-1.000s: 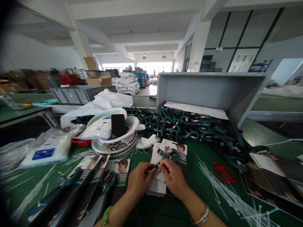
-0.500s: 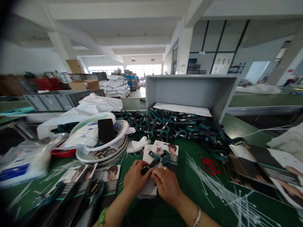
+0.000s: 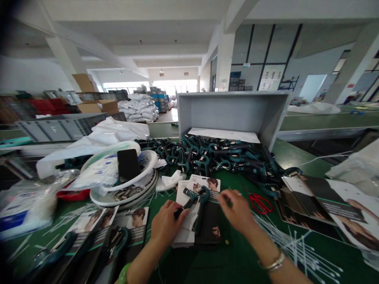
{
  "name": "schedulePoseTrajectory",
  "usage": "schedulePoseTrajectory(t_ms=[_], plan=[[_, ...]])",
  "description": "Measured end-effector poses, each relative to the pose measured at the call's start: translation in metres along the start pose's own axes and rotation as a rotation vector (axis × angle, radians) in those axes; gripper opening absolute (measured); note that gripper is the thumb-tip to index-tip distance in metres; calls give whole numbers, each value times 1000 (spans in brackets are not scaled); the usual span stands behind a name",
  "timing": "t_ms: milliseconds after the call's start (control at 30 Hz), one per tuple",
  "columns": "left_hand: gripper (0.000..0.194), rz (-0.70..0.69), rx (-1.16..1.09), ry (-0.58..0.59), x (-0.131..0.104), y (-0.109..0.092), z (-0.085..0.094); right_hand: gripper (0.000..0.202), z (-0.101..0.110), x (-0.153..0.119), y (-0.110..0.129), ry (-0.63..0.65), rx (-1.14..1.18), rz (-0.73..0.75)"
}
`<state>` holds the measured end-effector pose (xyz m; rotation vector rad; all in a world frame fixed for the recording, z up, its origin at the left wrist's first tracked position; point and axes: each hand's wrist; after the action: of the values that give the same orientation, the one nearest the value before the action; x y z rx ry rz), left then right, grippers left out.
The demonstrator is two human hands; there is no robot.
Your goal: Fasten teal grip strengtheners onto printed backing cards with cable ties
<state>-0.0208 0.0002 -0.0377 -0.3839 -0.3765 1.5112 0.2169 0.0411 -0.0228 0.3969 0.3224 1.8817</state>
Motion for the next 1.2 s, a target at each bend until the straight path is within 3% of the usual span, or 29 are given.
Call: schedulePoseTrajectory(t_ms=[67,100,200,367,500,600,667,767,900,1067,1200], plan=[[28,10,-9,0,-1,0,-2,24,20,5,-45,133,-280,-340],[28,17,-15,4,-1,0,-2,22,26,7,-65,185,-312,-416],[26,7,-64,-12,-2,-3,1,21,31,8,-102,275,-311,-455],[22,-140,-76,-11,5,-20,7,28,28,11,-115,355,-217,-449],[18,-81,-99,99,20,-30,2,35,34,4,-103,395,-40,-416],[17,-52,-215,146,28,-27,-2,47,31,-11,-70,377,282,-287],[17,-69,-288,163,31,-23,-3,44,23,-19,-41,370,333,-150],[17,-108,-375,187,33,-18,-4,36,9,-23,-8,301,-30,47],[19,-127,-471,186,35,-13,-7,50,-2,-19,2,116,-489,194],[20,-137,-526,185,38,-12,-10,36,4,-19,-1,39,-667,348],[22,-165,-549,178,38,-11,-10,39,3,-18,6,9,-732,405]])
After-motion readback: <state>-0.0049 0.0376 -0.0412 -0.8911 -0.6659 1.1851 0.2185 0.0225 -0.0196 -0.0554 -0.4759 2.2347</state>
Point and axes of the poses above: each hand's wrist, its own x-axis towards the middle knuckle, its own z-axis out of the back of the hand, y = z × x, and after that the axes turned 13 degrees about y, right-handed
